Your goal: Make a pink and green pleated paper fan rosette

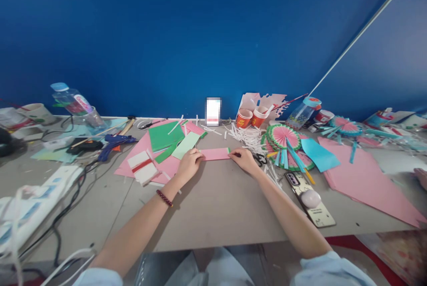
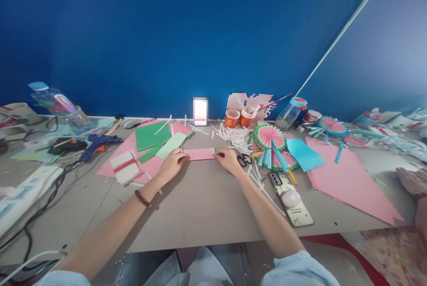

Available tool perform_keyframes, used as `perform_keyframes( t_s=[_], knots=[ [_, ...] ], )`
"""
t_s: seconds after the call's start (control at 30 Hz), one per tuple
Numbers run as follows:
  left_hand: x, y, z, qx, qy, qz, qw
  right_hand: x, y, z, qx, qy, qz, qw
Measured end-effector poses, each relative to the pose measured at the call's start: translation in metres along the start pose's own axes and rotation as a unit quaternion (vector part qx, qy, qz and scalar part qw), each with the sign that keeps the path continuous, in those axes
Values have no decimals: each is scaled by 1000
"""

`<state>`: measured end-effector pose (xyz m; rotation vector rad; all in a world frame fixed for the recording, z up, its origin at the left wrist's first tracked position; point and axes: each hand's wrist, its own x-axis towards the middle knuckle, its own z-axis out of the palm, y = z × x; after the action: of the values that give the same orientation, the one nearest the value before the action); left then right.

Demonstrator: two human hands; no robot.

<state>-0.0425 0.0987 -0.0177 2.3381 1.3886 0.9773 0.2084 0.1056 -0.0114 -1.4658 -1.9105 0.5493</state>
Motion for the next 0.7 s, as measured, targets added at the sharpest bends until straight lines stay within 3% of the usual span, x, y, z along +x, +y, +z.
perform_keyframes(
  t_s=[0.7],
  knots=[
    [6,-6,-2,-31,-19,-11,999,0,-2,4,-5,21,18,1000]
  ],
)
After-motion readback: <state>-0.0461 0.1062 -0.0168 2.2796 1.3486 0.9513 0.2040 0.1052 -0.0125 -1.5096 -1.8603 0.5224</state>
